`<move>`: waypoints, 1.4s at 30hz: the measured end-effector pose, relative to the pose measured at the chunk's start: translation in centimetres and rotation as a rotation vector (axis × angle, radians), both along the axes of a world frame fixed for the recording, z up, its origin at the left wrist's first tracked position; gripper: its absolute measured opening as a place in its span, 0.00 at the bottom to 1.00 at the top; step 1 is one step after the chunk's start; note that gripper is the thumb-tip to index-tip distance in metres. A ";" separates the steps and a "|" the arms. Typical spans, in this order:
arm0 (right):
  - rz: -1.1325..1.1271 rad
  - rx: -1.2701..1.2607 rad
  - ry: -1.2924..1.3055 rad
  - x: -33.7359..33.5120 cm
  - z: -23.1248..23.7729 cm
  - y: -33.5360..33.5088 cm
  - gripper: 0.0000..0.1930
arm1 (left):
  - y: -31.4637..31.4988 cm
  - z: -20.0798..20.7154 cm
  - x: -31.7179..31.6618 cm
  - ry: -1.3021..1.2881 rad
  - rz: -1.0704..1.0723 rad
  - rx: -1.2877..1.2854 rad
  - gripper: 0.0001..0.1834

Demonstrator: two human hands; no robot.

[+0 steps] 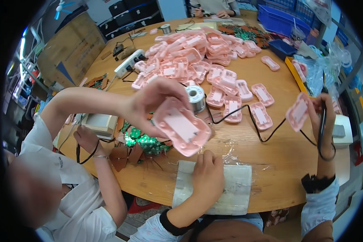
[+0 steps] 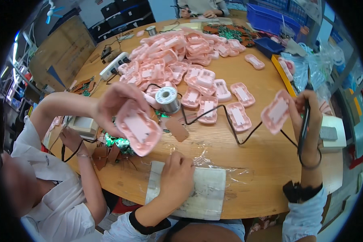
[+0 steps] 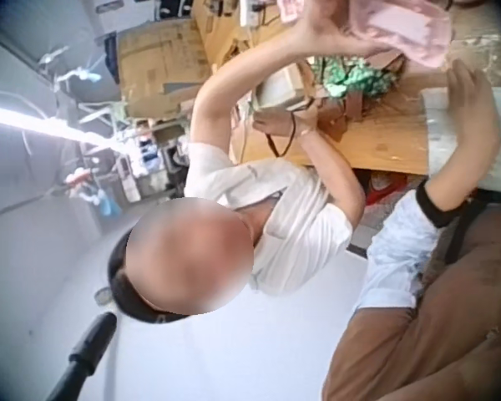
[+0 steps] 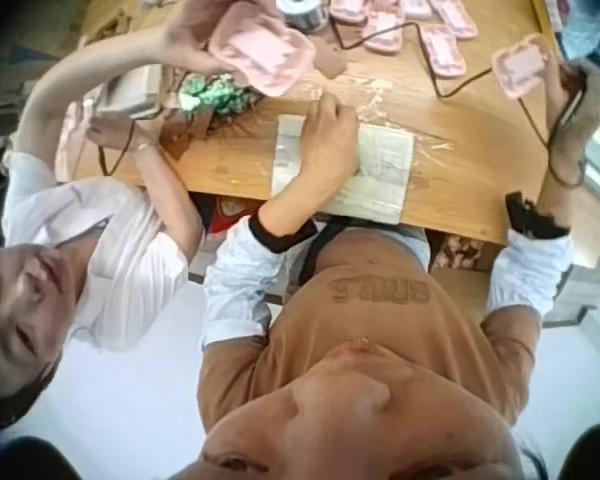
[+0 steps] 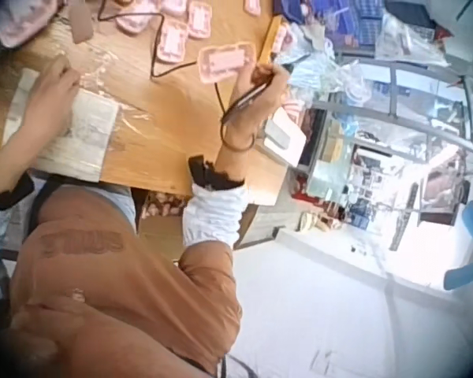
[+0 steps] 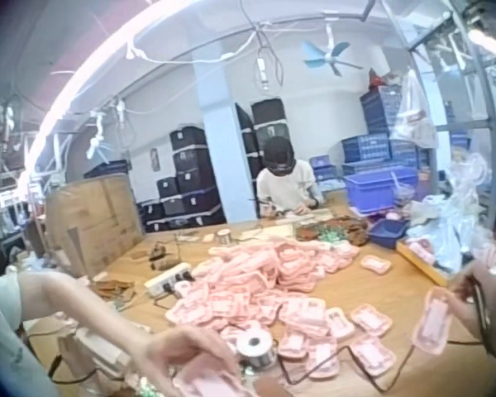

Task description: The person uses a soldering iron to attach wires to small pink plastic housings containing green circuit boards. They repeatedly pick up a housing, solder the wires, and place the finished unit aside on the table.

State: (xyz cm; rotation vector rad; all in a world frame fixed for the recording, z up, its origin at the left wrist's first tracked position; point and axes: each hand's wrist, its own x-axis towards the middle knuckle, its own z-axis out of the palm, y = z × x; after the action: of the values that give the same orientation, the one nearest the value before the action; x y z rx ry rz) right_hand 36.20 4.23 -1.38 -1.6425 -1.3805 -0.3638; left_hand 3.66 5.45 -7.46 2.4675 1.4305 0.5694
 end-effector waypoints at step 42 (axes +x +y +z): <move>0.240 -0.427 0.395 -17.1 -5.6 -11.9 0.08 | -3.7 1.1 -5.3 -0.593 0.041 -0.199 0.04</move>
State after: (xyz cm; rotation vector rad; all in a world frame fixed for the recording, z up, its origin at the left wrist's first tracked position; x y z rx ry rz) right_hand 19.12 -7.66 -7.03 -1.7381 -1.3841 0.4044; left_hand -1.69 1.79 -6.34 1.8906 1.2203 1.0069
